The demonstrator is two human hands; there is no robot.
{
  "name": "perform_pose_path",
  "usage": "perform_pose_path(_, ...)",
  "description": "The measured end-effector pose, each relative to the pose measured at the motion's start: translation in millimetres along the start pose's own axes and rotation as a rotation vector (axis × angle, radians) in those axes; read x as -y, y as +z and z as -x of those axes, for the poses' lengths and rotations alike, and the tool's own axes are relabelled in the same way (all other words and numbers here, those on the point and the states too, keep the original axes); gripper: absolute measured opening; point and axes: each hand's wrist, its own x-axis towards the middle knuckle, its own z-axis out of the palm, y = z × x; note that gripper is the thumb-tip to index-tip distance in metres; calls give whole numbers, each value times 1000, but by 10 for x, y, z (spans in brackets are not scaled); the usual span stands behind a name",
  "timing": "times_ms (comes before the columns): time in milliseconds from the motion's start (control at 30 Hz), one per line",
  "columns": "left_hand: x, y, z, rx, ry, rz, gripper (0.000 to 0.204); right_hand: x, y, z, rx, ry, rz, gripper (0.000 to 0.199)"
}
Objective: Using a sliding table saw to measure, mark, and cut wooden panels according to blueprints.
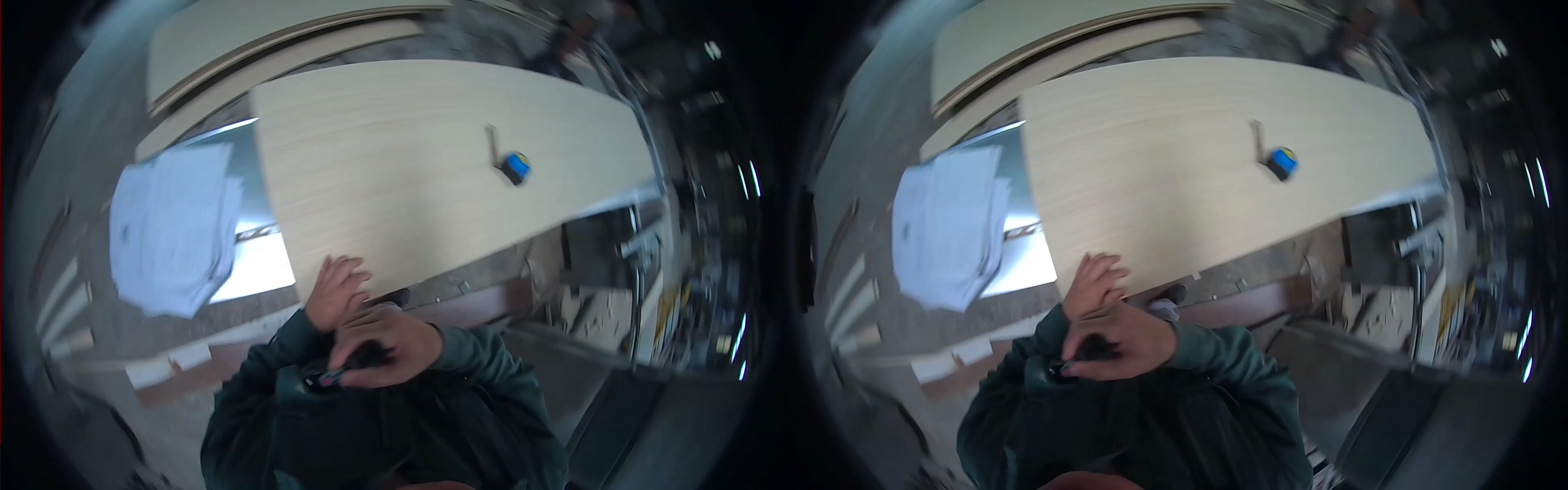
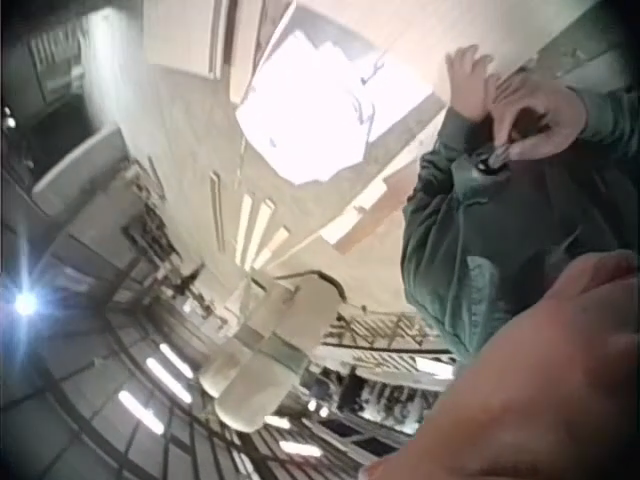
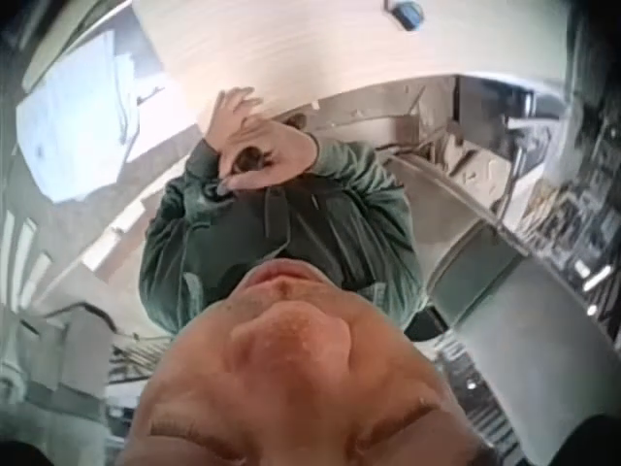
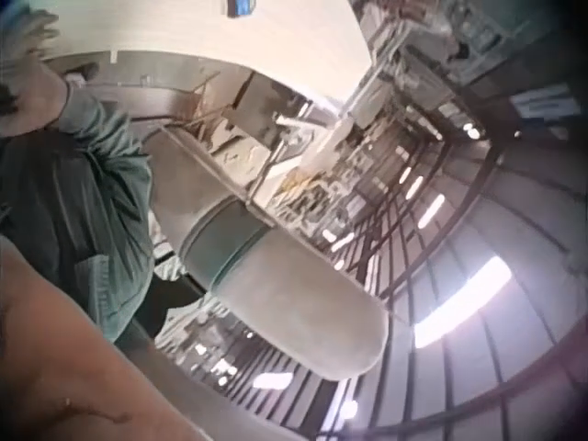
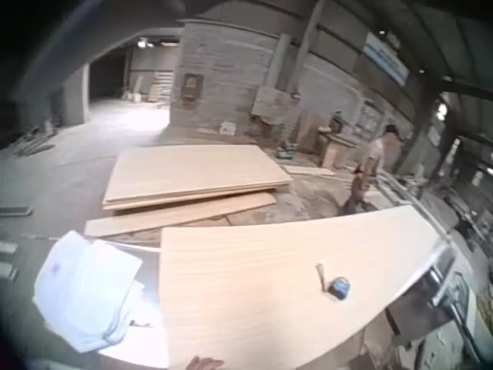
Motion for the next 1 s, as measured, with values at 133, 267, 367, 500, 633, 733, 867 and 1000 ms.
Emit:
perform_pose_path(133, -790, 618, -819, 32, 54, 81, 38, 131, -570, 746, 76, -88, 255, 25)
perform_pose_path(267, -1758, 1285, -1391, 79, -545, 1179, 42, 536, -1096, 1657, -40, -60, 295, 26)
perform_pose_path(367, -2114, 1756, -1744, 201, -108, 622, 42, 760, -1315, 2346, -126, -212, 273, 30)
perform_pose_path(500, -3045, 2700, -2200, 322, 114, 339, 37, 1064, -1683, 3622, -241, -159, 279, 34)
perform_pose_path(633, -4022, 3740, -2739, 383, 1, 966, 35, 1399, -2222, 5278, -386, -75, 268, 30)
perform_pose_path(733, -4394, 4937, -2897, 275, 435, 1008, 34, 1448, -2470, 6636, -714, 1, 395, 22)
perform_pose_path(867, -5480, 6164, -3640, 494, 443, 894, 34, 1743, -2946, 8060, -812, 21, 317, 20)
perform_pose_path(1000, -6143, 7148, -4239, 706, 429, 788, 33, 1958, -3472, 9236, -927, 30, 221, 20)
